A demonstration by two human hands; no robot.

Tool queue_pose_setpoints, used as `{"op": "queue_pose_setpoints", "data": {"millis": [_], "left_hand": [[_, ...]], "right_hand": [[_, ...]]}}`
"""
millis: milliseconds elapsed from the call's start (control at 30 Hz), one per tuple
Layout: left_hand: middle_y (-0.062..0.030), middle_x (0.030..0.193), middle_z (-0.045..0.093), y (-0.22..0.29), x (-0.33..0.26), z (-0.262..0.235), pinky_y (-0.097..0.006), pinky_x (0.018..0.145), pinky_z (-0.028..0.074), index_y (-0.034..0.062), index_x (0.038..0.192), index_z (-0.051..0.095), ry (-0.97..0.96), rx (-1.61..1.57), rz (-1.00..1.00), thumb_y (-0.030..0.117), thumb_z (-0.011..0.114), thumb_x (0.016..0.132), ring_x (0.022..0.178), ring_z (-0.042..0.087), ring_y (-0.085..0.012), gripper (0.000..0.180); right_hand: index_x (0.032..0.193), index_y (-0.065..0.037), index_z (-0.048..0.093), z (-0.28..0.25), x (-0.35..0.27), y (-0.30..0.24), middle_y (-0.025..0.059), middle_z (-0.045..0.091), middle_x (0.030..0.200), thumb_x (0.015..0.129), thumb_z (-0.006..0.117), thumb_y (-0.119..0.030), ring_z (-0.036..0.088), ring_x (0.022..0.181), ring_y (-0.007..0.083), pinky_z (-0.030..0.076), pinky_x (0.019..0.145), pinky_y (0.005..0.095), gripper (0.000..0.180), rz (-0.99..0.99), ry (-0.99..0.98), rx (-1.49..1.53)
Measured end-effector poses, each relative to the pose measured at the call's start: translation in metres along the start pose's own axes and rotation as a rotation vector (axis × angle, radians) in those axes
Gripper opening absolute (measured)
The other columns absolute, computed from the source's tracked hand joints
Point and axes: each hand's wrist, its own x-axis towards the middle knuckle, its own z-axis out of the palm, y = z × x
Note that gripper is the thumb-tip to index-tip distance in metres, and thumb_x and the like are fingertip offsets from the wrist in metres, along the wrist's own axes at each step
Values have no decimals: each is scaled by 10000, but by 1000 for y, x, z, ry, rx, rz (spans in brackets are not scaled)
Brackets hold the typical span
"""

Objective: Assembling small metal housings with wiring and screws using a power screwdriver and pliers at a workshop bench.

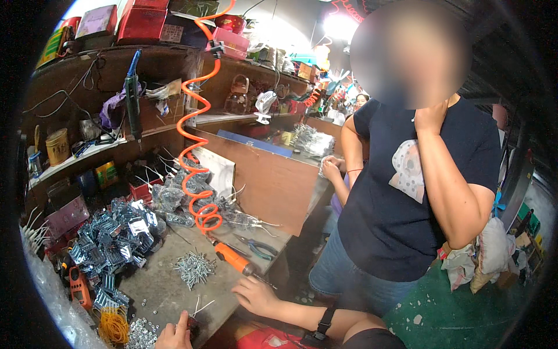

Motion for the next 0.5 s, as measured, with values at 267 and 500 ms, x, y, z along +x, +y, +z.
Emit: {"op": "queue_pose_setpoints", "data": {"millis": [267,500], "left_hand": [[-84,772,528,3,2,-2,-364,577,477,215,1343,538,6,14,3,146,589,892,652,561,-245,459],[-95,766,525,2,2,-1,-374,579,476,211,1337,543,6,-22,10,143,591,892,648,559,-261,453]], "right_hand": [[989,-87,624,6,-7,-2,79,579,966,784,643,-97,561,906,295,492,769,394,206,24,66,-1],[1038,-76,628,21,-17,-3,92,584,1056,795,596,-55,541,978,305,471,830,399,246,64,153,23]]}}
